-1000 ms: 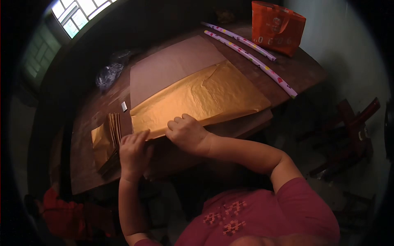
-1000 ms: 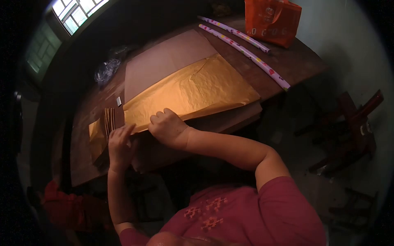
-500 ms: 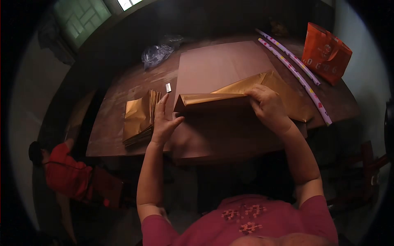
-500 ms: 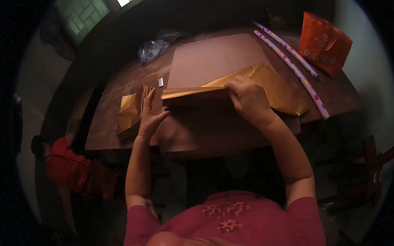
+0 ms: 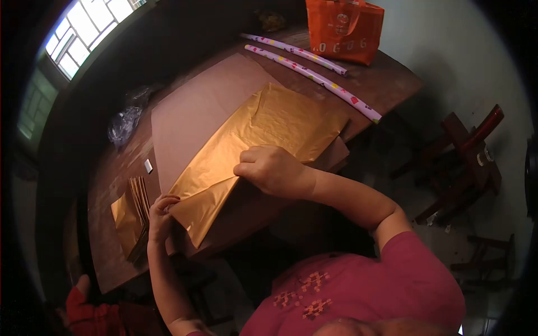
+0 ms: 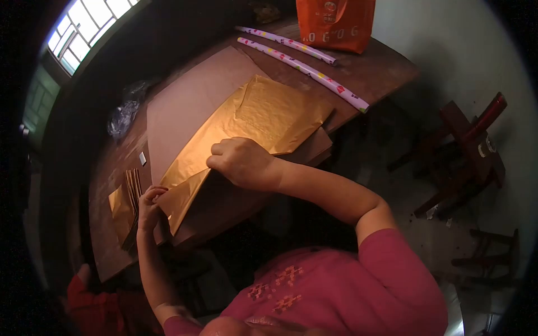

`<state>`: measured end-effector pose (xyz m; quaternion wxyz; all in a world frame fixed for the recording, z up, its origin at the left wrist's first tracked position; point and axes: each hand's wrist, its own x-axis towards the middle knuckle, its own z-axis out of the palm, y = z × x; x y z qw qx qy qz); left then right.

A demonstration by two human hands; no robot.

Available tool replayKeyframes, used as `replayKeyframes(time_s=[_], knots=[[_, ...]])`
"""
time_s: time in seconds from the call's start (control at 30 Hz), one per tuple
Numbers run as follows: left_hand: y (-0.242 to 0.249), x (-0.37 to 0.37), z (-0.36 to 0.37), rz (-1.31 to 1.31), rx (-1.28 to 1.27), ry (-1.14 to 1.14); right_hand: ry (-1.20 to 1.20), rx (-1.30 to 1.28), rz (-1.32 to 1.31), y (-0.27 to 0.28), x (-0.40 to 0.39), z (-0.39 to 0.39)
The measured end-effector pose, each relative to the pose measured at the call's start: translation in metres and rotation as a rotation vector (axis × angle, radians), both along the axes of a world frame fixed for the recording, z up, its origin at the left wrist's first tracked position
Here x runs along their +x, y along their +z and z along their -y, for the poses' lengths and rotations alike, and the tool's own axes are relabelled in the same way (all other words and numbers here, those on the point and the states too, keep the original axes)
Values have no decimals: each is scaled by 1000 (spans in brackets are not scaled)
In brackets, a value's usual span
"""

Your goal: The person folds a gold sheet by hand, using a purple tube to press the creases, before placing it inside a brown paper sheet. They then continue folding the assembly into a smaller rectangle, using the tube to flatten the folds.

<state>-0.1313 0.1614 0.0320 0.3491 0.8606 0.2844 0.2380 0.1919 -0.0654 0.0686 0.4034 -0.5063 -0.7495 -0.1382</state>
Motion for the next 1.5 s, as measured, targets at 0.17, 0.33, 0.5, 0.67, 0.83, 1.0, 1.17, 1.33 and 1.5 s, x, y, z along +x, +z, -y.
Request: replayKeyframes(time_s=[0.17,0.33,0.5,0.67,0.83,1.0,1.17,1.33,1.5], knots=[[3,-2,-11,241,-315,29,-50,158,7,14,16,-45],[12,-31,2,358,-124,212,56,317,-5,28,28,-70],[30,-36,81,60,733,275,190,437,133,8,23,-17],[10,-33,102,-139,736,145,194,248,144,-31,39,10],[20,-5,119,-180,660,52,137,186,145,-43,57,34],[21,18,123,-185,668,27,62,159,90,-52,75,39],[23,46,137,-229,750,-102,-51,81,120,-74,106,44],[33,64,172,-429,774,-253,14,-163,128,-71,133,61],[36,77,185,-409,781,-350,70,-288,108,-45,148,71]])
